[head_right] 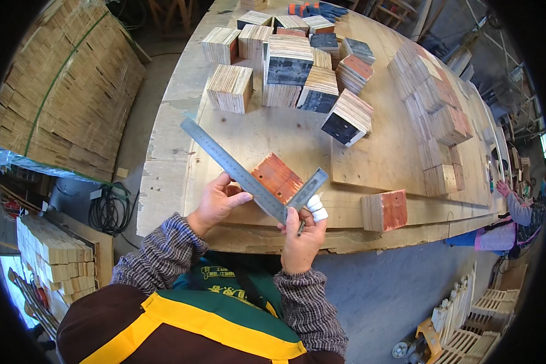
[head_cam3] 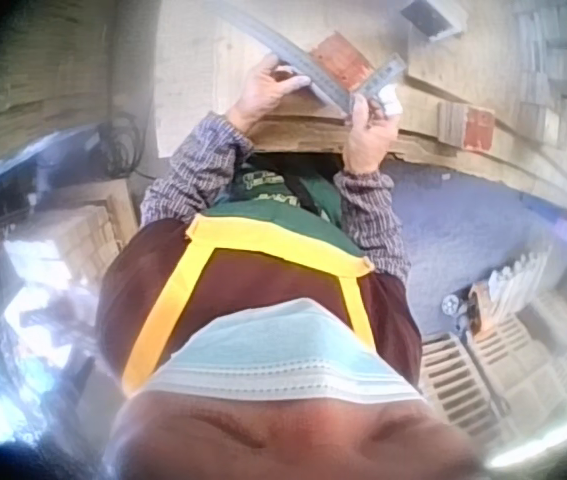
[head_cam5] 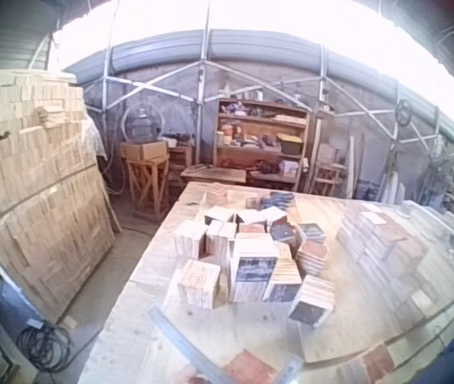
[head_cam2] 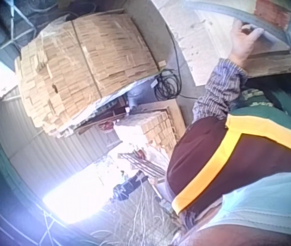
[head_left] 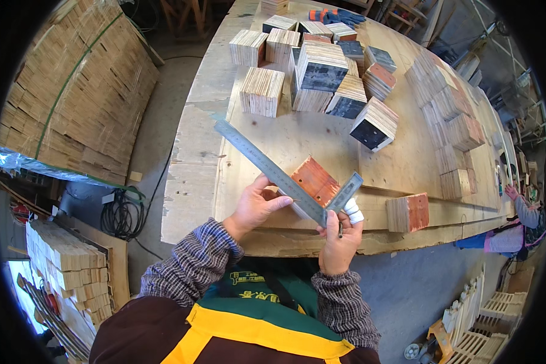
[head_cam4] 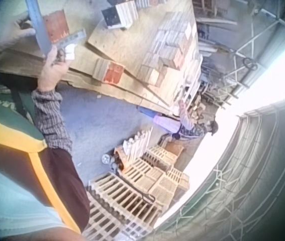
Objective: The person repeatedly picks small wooden blocks from a table, uses a metal square ruler and a white marker to draw lines on the block faces, then places the marked blocks into a growing stack. The process is repeated for multiple blocks in a consistent sequence.
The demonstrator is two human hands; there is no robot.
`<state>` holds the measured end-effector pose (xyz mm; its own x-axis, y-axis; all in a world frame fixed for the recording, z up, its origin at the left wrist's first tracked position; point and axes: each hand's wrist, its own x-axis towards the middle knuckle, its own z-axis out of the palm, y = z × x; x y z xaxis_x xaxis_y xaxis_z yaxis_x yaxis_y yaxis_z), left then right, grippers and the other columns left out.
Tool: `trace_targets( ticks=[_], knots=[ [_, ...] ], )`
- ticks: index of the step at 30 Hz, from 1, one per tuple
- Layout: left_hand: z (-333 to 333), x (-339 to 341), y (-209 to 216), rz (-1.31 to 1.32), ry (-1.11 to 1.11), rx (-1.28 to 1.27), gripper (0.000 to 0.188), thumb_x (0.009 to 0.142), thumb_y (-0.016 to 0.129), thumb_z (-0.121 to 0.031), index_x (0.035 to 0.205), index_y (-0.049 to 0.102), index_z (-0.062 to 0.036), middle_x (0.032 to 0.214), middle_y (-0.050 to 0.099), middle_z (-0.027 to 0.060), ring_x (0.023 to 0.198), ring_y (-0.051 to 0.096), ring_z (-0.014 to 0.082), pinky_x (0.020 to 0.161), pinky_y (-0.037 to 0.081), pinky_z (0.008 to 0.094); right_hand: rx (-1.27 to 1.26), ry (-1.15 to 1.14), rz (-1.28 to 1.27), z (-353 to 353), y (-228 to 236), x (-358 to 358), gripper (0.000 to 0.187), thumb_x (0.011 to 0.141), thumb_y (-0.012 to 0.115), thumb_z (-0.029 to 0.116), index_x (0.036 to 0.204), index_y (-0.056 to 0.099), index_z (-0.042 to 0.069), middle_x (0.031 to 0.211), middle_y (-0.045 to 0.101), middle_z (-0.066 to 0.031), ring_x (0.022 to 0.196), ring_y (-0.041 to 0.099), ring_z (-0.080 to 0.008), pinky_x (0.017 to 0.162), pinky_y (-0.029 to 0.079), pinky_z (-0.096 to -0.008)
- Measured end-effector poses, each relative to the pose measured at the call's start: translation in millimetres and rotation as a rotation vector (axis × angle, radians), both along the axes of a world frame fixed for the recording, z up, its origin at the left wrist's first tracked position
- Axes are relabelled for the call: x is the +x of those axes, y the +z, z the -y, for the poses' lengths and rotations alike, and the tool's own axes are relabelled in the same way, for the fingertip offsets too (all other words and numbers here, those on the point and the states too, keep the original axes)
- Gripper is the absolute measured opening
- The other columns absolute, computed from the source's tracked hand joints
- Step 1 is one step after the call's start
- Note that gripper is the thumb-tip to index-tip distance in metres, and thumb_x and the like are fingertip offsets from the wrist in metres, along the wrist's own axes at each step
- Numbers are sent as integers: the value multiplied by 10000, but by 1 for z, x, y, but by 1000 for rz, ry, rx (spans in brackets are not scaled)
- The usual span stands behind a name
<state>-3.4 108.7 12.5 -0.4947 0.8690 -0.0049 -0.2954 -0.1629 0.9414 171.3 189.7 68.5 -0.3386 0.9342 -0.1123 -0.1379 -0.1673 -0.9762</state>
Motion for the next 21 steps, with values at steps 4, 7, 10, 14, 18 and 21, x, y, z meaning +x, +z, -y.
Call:
trace_targets(
  ticks=[4,7,10,14,18,21],
  knots=[
    [1,1,4,-4,1,2,475,842,735,-28,1271,529,-32,1173,603,45,1009,621,147,887,522,286,8,2,15,0,0,0,384,924,609,26,1265,433,5,1048,627,-106,777,607,-99,588,522,-213],
    [1,1,5,-8,1,-2,479,842,739,-38,1273,528,-30,1177,601,46,1001,619,142,886,520,284,16,-5,20,1,1,0,377,925,611,30,1257,435,3,1046,626,-106,766,602,-96,591,521,-210],
    [-1,1,4,5,-1,12,478,843,737,-36,1273,527,-28,1172,599,46,1000,616,140,889,517,283,18,-12,32,1,3,0,370,925,613,31,1249,437,1,1041,627,-106,752,601,-94,591,518,-210],
    [1,0,7,-33,-13,5,489,848,730,-39,1285,512,-26,1182,589,57,1026,609,149,900,512,293,19,-11,27,1,3,0,359,925,616,33,1237,441,1,1043,632,-109,738,601,-95,593,515,-214],
    [1,6,16,15,24,7,529,842,750,-94,1301,497,-20,1158,591,58,910,605,117,799,519,265,11,-13,22,1,3,-1,355,926,616,33,1235,444,3,1048,636,-108,742,604,-97,597,518,-217],
    [-3,12,21,16,88,-97,525,844,751,-119,1284,483,-14,1161,575,77,932,600,128,829,511,286,-3,-19,13,1,4,-1,357,927,614,31,1239,444,5,1042,639,-101,752,605,-97,601,522,-218]
  ],
)
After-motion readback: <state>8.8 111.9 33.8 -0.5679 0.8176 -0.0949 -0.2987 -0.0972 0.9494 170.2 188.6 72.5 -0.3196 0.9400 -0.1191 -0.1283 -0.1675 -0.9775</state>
